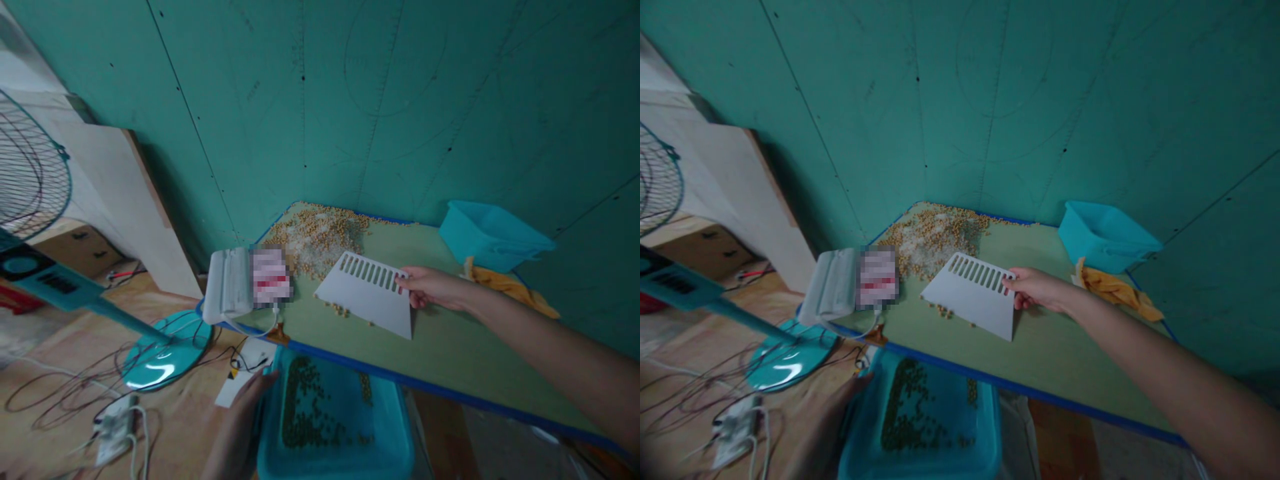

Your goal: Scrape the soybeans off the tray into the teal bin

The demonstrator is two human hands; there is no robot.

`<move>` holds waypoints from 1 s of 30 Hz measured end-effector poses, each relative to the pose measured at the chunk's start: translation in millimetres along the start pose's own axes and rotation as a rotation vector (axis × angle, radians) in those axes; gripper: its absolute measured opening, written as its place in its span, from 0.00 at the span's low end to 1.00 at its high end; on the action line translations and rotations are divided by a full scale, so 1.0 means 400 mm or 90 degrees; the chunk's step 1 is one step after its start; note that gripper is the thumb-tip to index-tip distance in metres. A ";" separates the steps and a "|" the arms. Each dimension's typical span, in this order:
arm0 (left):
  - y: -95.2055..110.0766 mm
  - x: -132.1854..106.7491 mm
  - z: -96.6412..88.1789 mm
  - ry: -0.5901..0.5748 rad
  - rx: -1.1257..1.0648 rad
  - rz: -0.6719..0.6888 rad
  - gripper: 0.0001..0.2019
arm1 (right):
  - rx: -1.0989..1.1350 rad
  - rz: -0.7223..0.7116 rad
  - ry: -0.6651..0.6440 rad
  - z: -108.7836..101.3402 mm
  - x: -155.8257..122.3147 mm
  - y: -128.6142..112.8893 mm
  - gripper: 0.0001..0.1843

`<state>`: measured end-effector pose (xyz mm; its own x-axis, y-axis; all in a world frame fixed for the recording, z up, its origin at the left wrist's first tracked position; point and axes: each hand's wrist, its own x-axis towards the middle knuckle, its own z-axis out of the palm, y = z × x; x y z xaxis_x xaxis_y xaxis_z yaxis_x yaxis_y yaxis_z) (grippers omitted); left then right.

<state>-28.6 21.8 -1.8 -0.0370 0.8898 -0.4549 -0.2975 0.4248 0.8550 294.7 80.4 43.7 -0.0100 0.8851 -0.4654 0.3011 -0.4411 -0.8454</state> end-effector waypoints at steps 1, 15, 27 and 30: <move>0.001 0.000 0.001 -0.015 -0.006 -0.010 0.05 | 0.000 -0.002 -0.003 0.000 0.001 -0.001 0.07; 0.001 -0.004 0.020 0.069 -0.009 -0.044 0.05 | -0.013 -0.008 -0.059 0.022 -0.021 0.004 0.07; 0.001 0.011 0.015 -0.011 -0.063 -0.061 0.08 | -0.068 -0.016 -0.132 0.046 -0.043 0.009 0.09; 0.002 0.010 0.012 -0.060 -0.086 -0.111 0.07 | -0.074 -0.024 -0.148 0.047 -0.045 0.011 0.09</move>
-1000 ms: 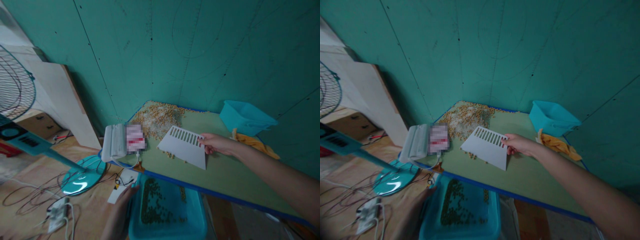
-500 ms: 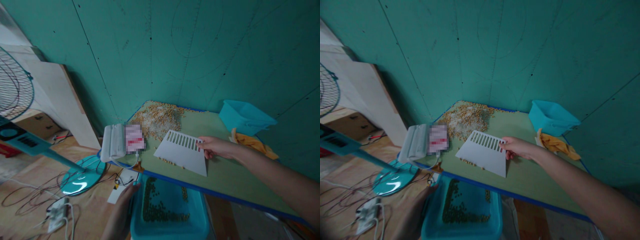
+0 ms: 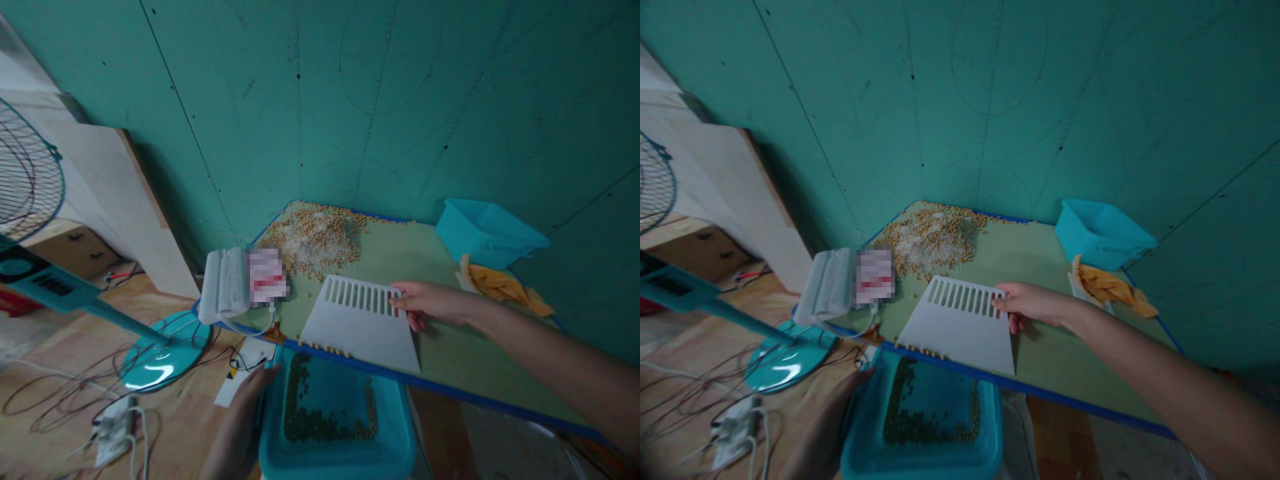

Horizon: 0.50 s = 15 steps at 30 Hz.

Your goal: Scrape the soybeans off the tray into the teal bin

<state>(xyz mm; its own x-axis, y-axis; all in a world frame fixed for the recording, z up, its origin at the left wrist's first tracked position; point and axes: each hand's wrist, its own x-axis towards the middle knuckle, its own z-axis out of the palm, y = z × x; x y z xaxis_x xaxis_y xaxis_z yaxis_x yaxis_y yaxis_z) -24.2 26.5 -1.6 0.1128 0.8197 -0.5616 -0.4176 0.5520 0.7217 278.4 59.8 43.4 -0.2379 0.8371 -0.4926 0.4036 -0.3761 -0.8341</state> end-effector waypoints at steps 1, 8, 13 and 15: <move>0.002 -0.002 0.002 -0.011 -0.012 -0.006 0.06 | -0.002 -0.001 -0.002 0.000 0.000 0.000 0.09; 0.003 -0.004 0.007 0.089 0.043 0.059 0.03 | -0.003 -0.015 0.001 0.002 -0.005 0.003 0.11; -0.002 -0.004 0.000 0.064 0.047 0.072 0.05 | 0.018 -0.028 -0.002 0.002 -0.013 0.015 0.13; -0.003 -0.006 0.001 0.043 0.030 0.058 0.07 | 0.022 -0.032 0.004 0.002 -0.016 0.018 0.14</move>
<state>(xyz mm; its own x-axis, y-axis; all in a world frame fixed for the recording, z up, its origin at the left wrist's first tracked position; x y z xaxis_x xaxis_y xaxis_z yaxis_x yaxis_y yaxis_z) -23.6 23.8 -1.0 0.0141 0.8554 -0.5177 -0.3798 0.4836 0.7886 282.2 51.2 40.4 -0.2513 0.8579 -0.4482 0.3609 -0.3466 -0.8658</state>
